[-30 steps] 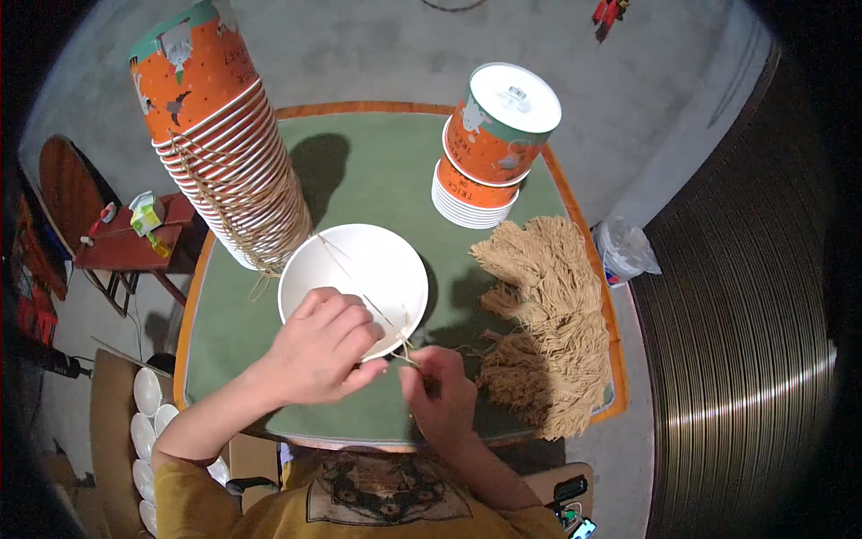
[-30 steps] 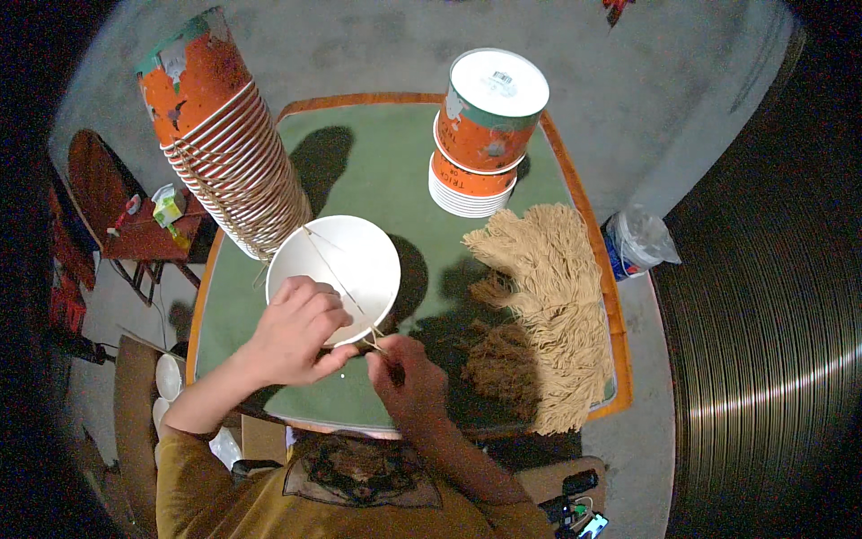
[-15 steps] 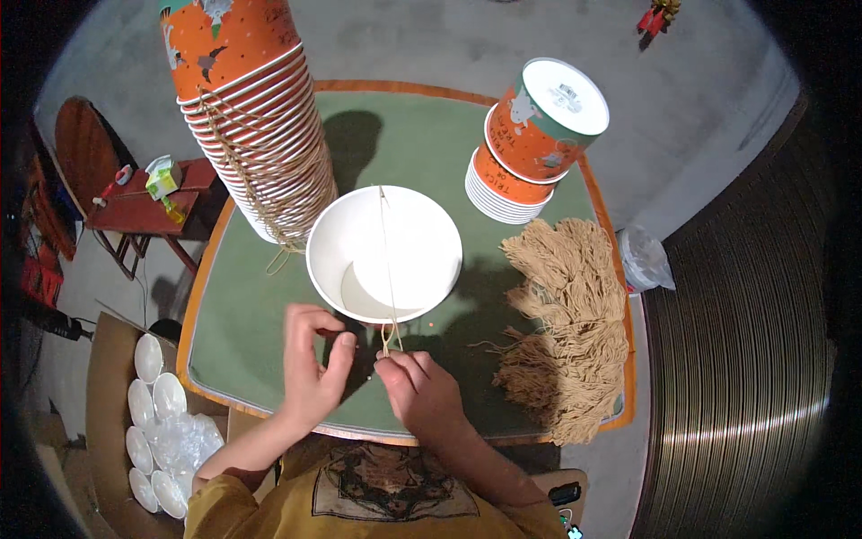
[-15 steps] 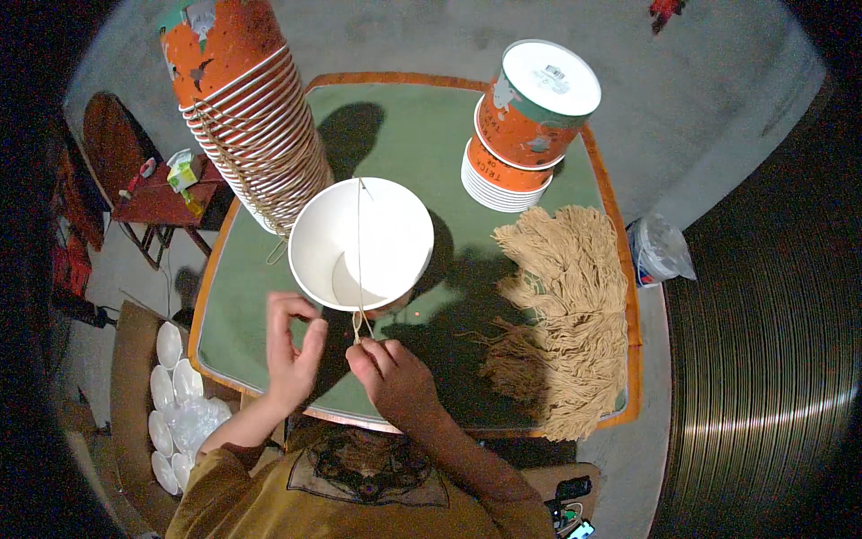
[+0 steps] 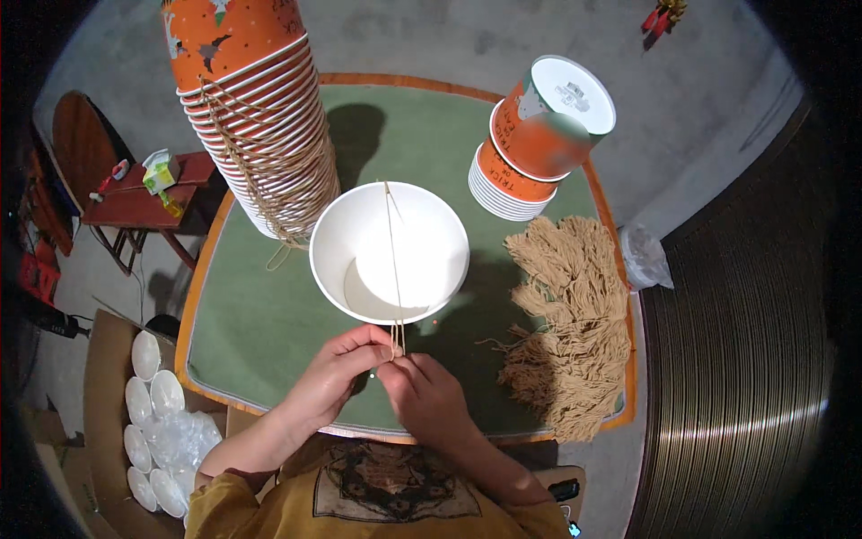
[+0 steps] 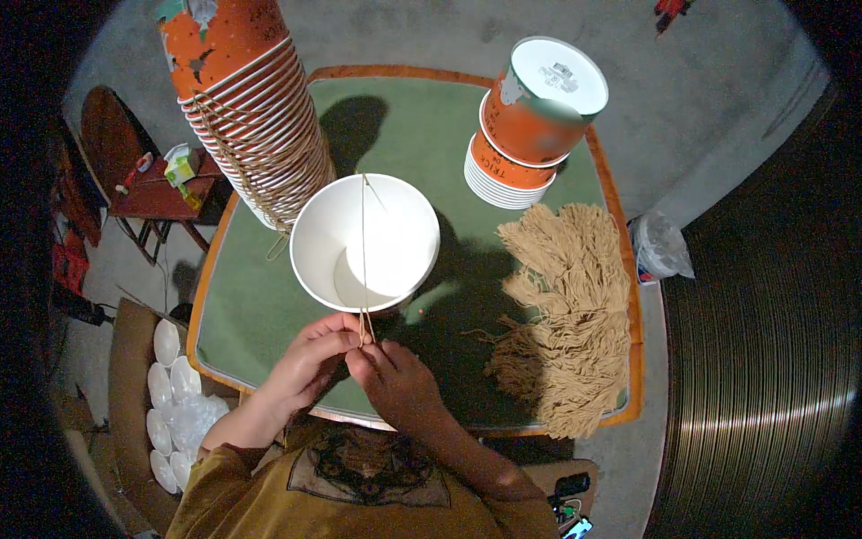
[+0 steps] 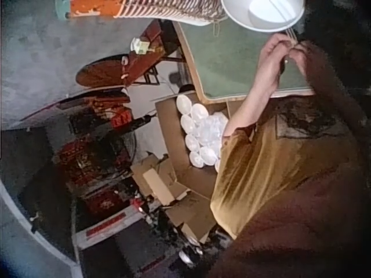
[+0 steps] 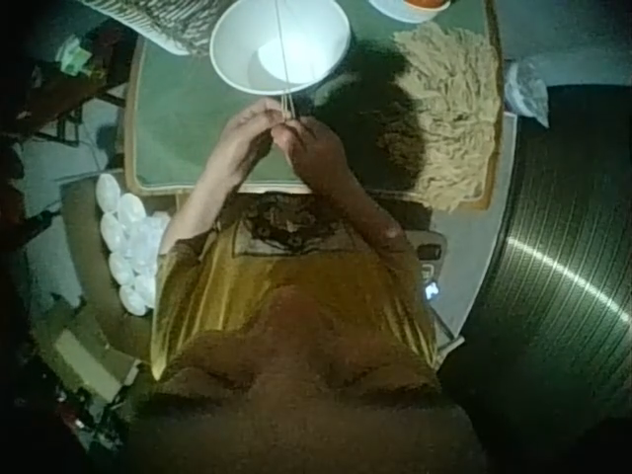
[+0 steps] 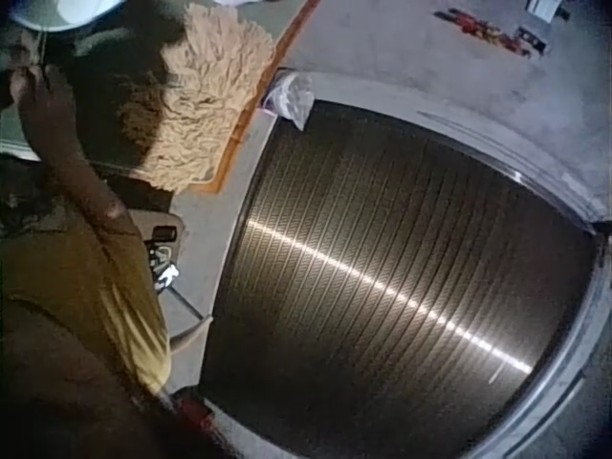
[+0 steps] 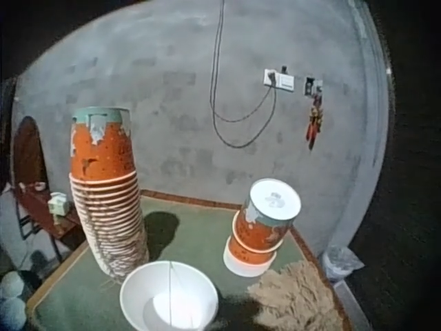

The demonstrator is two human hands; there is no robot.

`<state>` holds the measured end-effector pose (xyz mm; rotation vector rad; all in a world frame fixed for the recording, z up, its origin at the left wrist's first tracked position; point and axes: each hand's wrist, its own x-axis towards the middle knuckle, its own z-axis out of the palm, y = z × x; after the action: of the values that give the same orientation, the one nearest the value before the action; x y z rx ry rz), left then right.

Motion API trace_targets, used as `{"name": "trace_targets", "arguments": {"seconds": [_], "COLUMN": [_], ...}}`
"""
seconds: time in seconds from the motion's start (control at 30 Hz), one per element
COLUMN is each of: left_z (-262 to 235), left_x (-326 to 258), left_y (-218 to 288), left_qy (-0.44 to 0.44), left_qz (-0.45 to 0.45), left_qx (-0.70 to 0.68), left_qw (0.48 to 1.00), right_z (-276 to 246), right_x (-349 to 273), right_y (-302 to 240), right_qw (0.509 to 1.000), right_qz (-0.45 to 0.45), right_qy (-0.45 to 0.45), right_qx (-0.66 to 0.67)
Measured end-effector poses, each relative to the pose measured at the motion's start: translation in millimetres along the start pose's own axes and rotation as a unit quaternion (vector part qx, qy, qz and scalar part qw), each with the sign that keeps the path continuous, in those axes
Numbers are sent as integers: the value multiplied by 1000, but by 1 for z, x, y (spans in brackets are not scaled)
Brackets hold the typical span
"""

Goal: Tying thin strings through pre-punched holes in paper cups and organizing them into stacks.

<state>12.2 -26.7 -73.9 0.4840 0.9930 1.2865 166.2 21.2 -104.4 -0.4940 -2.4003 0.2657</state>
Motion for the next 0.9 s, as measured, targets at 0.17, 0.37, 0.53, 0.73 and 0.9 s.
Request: {"name": "trace_targets", "arguments": {"seconds": [0.17,0.37,0.53,0.73,0.9], "left_z": [-5,0,1,6,7], "left_x": [1,2,1,6,4], "left_y": [-1,-3,2,17,24], "left_qy": [-7,-5,-13,58,57], "left_qz": [-40,-42,-37,-24,-22], "left_qx": [-14,-88,-128,-146,-111], "left_qw": [999,995,991,987,992], "right_z": [-1,-12,-21,-28,-36], "right_x": [0,5,14,16,24], "right_y": [-1,0,5,5,7], "right_qw": [1000,999,996,981,978], "right_qz": [12,-2,-75,-141,-150], "right_qy": [-11,-51,-55,-136,-146], "right_qx": [-14,-4,10,1,4]}}
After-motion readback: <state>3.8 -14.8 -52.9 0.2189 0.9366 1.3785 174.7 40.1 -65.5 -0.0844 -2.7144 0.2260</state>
